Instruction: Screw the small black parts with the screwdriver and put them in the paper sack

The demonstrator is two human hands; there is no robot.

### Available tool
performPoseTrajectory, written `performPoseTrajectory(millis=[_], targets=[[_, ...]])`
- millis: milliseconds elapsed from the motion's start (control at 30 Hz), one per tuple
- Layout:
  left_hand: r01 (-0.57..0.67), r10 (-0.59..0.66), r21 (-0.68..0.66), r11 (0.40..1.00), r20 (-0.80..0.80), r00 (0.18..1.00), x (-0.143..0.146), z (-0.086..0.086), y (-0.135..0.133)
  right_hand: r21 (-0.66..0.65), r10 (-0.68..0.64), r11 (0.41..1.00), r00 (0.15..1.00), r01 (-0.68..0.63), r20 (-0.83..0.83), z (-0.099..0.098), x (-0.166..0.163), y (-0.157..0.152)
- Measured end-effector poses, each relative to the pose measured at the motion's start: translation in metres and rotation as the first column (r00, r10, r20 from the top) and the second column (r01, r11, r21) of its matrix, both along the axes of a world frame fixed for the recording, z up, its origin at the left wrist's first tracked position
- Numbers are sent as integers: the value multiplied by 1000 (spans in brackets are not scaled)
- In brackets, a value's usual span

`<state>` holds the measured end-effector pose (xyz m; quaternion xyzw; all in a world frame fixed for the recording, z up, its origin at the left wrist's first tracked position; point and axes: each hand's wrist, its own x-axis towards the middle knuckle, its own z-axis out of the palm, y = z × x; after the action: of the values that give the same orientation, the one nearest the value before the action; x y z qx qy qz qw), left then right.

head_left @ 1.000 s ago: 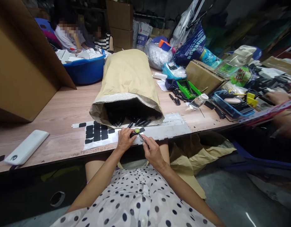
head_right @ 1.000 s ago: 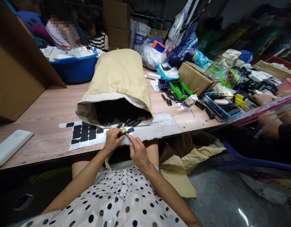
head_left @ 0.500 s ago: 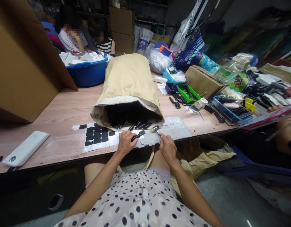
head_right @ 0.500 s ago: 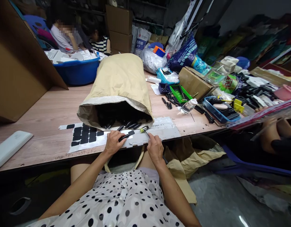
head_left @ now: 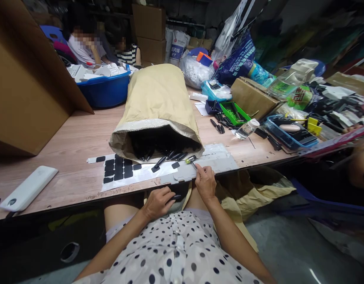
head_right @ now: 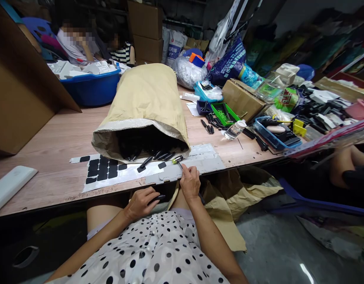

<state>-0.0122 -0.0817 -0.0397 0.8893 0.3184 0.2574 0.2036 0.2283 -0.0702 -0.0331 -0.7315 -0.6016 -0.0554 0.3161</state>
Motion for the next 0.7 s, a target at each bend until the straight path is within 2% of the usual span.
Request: performPoseTrajectory(millis=[100, 200, 267, 333, 367, 433, 533, 600, 633, 700], targets=[[-92, 62, -174, 980, -172, 983, 0, -18, -9, -21, -2, 1000, 1000, 3, 16, 0, -1, 0], [-245, 102, -328, 912, -399, 911, 1, -32, -12, -12, 0, 1000, 999, 1, 37, 0, -1, 0], [-318, 93, -386, 866, -501, 860, 1, -36, -12, 0, 2, 1000, 999, -2, 43, -1, -1, 0], [-345, 80, -404, 847, -545, 835, 1, -36, -12, 7, 4, 1000, 999, -5, 47, -2, -1, 0], [-327, 72, -400, 856, -535, 842, 1, -34, -12, 9, 6, 1000, 999, -7, 46, -2, 0, 0], [-214, 37, -364, 907, -436, 899, 3, -26, -12, 6, 16, 1000, 999, -16, 35, -3, 0, 0], [-31, 0, -186, 982, -162, 987, 10, -5, -6, -8, 24, 1000, 1000, -24, 15, -3, 0, 0], [-87, 87, -44, 995, -3, 996, 17, 10, 8, -15, 19, 1000, 1000, -19, 15, -4, 1, 0], [-167, 166, 9, 986, 55, 985, 20, 16, 17, -14, 18, 1000, 1000, -18, 16, -4, 1, 0], [-366, 357, 68, 928, 115, 927, 23, 26, 41, 1, 22, 1000, 1000, -22, 13, -4, 1, 1]])
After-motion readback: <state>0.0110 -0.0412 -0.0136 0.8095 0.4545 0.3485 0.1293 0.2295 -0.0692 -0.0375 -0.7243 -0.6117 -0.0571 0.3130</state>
